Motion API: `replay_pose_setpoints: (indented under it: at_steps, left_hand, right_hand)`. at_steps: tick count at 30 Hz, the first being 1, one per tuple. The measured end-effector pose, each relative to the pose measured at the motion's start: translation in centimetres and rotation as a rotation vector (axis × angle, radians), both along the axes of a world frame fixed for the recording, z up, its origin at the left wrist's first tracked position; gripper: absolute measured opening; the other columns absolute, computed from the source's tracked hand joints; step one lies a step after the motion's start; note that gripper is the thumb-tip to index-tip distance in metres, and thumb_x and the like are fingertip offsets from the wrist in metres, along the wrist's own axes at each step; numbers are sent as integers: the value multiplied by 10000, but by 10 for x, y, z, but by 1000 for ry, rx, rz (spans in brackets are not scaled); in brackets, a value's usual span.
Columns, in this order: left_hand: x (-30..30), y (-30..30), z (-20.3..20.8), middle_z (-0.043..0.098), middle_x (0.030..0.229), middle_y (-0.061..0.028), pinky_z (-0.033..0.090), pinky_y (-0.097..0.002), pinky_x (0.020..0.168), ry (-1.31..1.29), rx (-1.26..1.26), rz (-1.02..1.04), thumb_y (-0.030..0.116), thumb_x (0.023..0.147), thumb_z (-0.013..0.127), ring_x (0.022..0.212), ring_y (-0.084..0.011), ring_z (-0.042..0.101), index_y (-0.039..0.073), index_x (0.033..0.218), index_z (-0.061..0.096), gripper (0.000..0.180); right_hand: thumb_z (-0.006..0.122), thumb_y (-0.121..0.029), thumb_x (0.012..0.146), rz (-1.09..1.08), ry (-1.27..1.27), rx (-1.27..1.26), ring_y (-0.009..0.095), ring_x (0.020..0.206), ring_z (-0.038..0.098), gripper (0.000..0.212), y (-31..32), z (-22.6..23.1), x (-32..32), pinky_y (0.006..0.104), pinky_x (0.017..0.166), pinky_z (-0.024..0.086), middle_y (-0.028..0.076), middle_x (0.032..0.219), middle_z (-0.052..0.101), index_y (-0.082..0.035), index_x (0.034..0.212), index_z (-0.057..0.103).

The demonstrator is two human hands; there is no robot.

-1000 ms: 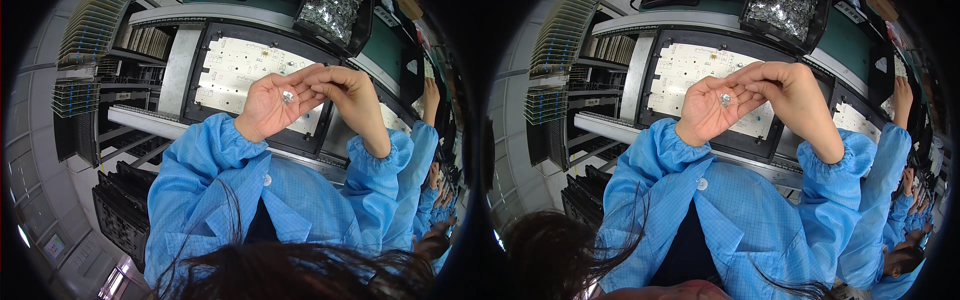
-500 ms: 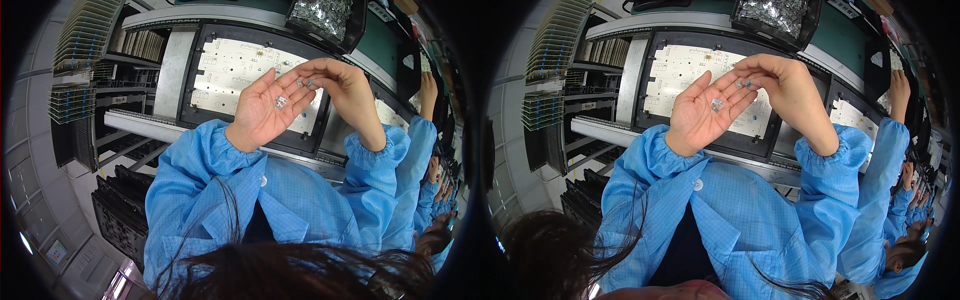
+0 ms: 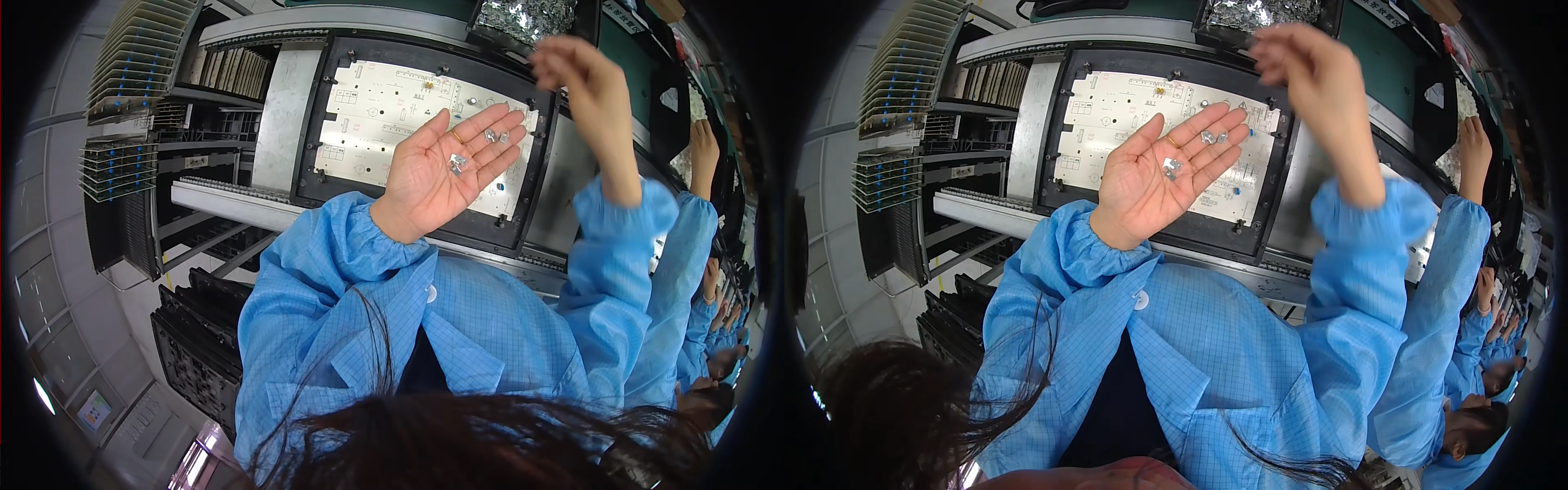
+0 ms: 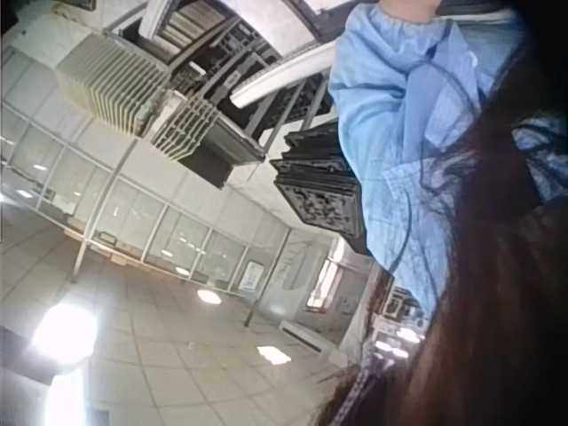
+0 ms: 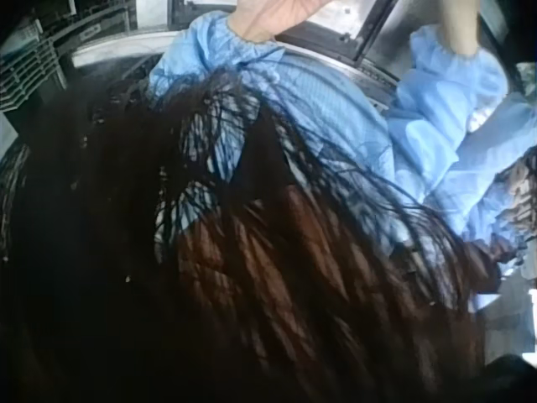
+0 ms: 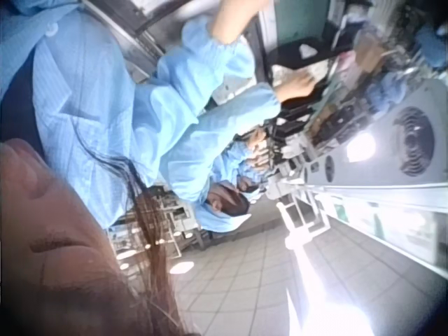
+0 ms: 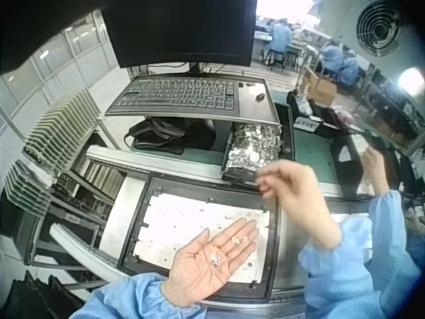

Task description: Manually placing small electronic components onto a circuit board panel at a manufacturing station.

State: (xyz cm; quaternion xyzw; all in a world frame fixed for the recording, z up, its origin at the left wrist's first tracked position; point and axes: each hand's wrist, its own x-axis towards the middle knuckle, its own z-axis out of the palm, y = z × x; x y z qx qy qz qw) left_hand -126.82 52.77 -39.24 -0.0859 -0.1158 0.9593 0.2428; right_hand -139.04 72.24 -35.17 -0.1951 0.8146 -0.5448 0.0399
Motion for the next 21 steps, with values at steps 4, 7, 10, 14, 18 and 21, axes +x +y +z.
replay_pose_setpoints:
  at_steps: [4,7,10,14,18,21]
  left_hand:
    - [3,-6,-1,455,1338,-240,346,-444,1119,-62,-186,-62,321,1056,338,1326,-371,384,-94,1391,352,534]
    - [13,-29,-27,536,1058,-148,464,-369,873,-70,-163,-64,288,1046,400,1035,-277,509,-60,1178,516,390]
    - [20,-56,-20,451,875,-74,396,-307,683,-137,-134,23,241,1032,453,794,-186,419,-3,983,541,264]
    - [29,-82,-20,410,817,-52,358,-292,654,-233,-311,114,213,1030,452,736,-162,364,11,929,535,240]
    - [28,-84,-22,415,801,-54,356,-288,656,-234,-339,79,198,1034,427,739,-158,369,9,915,536,248]
    - [27,-81,-25,413,795,-53,360,-295,659,-205,-282,33,201,1033,424,739,-164,373,7,913,537,254]
  right_hand:
    - [658,26,778,-247,583,557,408,751,669,61,-12,-33,-77,429,678,528,268,767,659,76,806,681]
    - [660,13,785,-213,406,729,408,752,667,65,-27,-45,-99,435,678,528,272,761,653,77,780,667]
    - [667,-24,791,-143,300,684,411,767,667,96,-23,-61,-110,443,690,529,279,767,651,72,796,674]
    - [664,-35,780,-233,289,652,403,745,672,102,-26,-59,-103,441,691,531,273,743,652,58,788,705]
    - [648,-17,759,-258,385,514,407,744,673,93,-26,-59,-100,445,691,529,268,744,652,44,784,713]
    - [636,-9,757,-283,422,508,407,757,673,97,-26,-62,-100,443,698,527,268,750,653,46,790,709]
